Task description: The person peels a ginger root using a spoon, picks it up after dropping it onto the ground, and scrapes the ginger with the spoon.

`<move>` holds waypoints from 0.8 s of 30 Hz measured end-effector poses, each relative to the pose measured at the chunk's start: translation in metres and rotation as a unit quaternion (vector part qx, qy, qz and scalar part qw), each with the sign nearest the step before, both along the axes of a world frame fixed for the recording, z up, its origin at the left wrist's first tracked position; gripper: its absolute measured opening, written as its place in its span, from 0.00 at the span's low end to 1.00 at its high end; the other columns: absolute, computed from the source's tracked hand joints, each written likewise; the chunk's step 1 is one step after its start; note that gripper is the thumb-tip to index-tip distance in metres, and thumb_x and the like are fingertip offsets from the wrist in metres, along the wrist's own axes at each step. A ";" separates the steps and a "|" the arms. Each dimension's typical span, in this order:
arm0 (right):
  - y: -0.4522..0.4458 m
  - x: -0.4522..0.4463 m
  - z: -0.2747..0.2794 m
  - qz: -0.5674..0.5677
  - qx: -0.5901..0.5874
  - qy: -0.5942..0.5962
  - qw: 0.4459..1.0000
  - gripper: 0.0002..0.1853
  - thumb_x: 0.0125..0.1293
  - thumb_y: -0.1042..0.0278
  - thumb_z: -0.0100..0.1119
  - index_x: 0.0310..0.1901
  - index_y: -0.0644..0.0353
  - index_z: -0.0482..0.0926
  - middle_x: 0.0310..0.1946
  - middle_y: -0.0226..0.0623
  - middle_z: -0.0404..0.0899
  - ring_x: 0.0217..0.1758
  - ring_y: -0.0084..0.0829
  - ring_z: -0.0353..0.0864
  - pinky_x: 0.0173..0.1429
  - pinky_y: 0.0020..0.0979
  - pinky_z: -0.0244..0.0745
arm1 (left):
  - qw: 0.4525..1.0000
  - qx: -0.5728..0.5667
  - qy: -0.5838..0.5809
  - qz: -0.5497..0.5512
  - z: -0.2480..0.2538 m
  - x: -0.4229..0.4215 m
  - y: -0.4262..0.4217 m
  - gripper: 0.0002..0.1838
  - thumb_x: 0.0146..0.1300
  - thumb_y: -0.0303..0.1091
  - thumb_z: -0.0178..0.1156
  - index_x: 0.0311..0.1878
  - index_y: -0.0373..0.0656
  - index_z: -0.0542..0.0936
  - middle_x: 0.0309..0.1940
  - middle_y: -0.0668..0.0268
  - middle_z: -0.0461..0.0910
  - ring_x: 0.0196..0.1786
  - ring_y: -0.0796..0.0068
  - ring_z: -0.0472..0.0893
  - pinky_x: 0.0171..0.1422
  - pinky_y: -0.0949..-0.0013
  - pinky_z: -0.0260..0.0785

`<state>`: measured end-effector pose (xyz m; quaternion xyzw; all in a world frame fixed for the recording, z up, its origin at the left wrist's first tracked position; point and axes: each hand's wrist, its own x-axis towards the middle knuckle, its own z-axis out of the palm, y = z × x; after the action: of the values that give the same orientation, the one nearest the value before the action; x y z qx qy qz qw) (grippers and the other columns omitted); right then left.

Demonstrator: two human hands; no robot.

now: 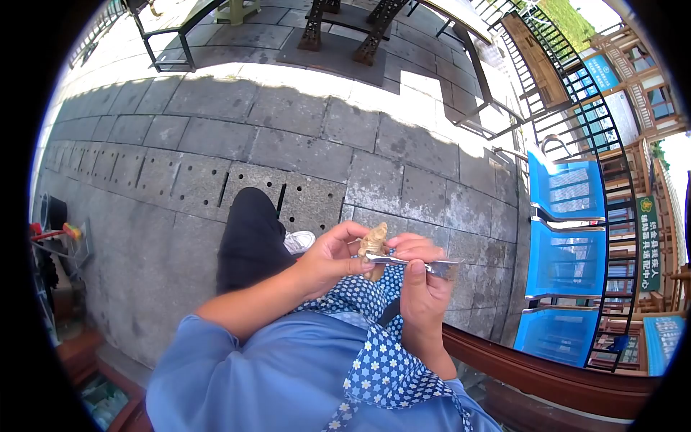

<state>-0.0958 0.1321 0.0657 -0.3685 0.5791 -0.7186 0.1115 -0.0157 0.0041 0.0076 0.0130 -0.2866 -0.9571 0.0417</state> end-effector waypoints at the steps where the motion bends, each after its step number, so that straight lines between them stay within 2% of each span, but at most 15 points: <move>1: -0.001 0.000 0.002 0.000 0.013 0.016 1.000 0.07 0.64 0.68 0.49 0.35 0.64 0.71 0.33 0.38 0.74 0.44 0.35 0.72 0.52 0.36 0.66 | 1.000 0.006 -0.002 -0.005 0.001 0.000 0.000 0.19 0.53 0.22 0.60 0.48 0.41 0.68 0.45 0.64 0.71 0.51 0.73 0.71 0.53 0.67 0.69; 3: -0.001 0.000 0.002 0.001 0.025 0.033 0.999 0.07 0.64 0.68 0.49 0.35 0.64 0.71 0.33 0.39 0.74 0.44 0.35 0.72 0.52 0.36 0.66 | 1.000 0.001 -0.003 0.000 0.000 -0.001 0.001 0.19 0.53 0.22 0.60 0.48 0.41 0.68 0.45 0.64 0.71 0.51 0.73 0.71 0.53 0.67 0.69; 5: -0.001 0.000 0.001 -0.015 0.014 -0.009 1.000 0.07 0.64 0.68 0.49 0.35 0.64 0.71 0.33 0.38 0.74 0.44 0.35 0.72 0.52 0.35 0.66 | 1.000 -0.004 -0.007 0.006 -0.001 -0.001 0.001 0.19 0.53 0.22 0.60 0.48 0.41 0.68 0.45 0.64 0.71 0.51 0.73 0.72 0.53 0.67 0.69; 7: -0.001 -0.002 0.000 -0.001 0.006 0.000 1.000 0.07 0.64 0.68 0.50 0.35 0.64 0.71 0.33 0.38 0.74 0.44 0.35 0.72 0.52 0.35 0.66 | 1.000 -0.009 -0.004 0.004 -0.001 0.000 0.001 0.18 0.54 0.24 0.59 0.48 0.43 0.67 0.44 0.61 0.72 0.49 0.71 0.73 0.54 0.64 0.65; 13: -0.001 -0.002 -0.001 -0.001 -0.002 -0.010 1.000 0.08 0.64 0.68 0.50 0.34 0.64 0.71 0.33 0.38 0.74 0.44 0.35 0.73 0.53 0.36 0.66 | 1.000 -0.007 -0.003 -0.004 -0.003 -0.002 0.001 0.18 0.54 0.25 0.59 0.48 0.43 0.67 0.48 0.60 0.72 0.50 0.70 0.73 0.54 0.64 0.65; 15: -0.001 -0.002 -0.002 0.000 -0.013 -0.022 1.000 0.08 0.64 0.68 0.50 0.34 0.64 0.71 0.33 0.38 0.74 0.44 0.35 0.73 0.53 0.37 0.66 | 1.000 -0.005 0.000 -0.004 -0.002 -0.002 0.000 0.18 0.54 0.25 0.59 0.48 0.43 0.67 0.48 0.60 0.71 0.50 0.70 0.73 0.54 0.64 0.65; 17: -0.003 0.000 0.001 0.010 0.011 0.018 1.000 0.08 0.64 0.68 0.50 0.34 0.64 0.71 0.33 0.38 0.74 0.44 0.35 0.73 0.53 0.37 0.66 | 1.000 -0.003 0.005 -0.004 -0.003 -0.001 0.001 0.18 0.55 0.25 0.59 0.48 0.43 0.67 0.48 0.59 0.71 0.50 0.70 0.72 0.54 0.64 0.65; 20: -0.001 0.000 -0.003 -0.006 0.002 -0.020 1.000 0.08 0.64 0.68 0.49 0.34 0.64 0.72 0.33 0.39 0.74 0.44 0.35 0.73 0.53 0.37 0.66 | 1.000 -0.004 0.005 -0.005 -0.004 -0.001 0.000 0.18 0.54 0.25 0.59 0.48 0.43 0.67 0.49 0.59 0.71 0.50 0.70 0.72 0.55 0.63 0.65; 24: -0.002 -0.001 -0.002 0.013 -0.017 -0.004 1.000 0.08 0.64 0.68 0.49 0.34 0.64 0.72 0.33 0.39 0.74 0.45 0.36 0.72 0.53 0.38 0.67 | 1.000 0.003 0.001 -0.003 -0.003 0.000 0.000 0.18 0.54 0.25 0.59 0.48 0.43 0.67 0.49 0.60 0.71 0.50 0.70 0.72 0.53 0.64 0.65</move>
<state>-0.0964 0.1303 0.0639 -0.3754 0.5616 -0.7280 0.1172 -0.0159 0.0040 0.0049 0.0115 -0.2838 -0.9580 0.0392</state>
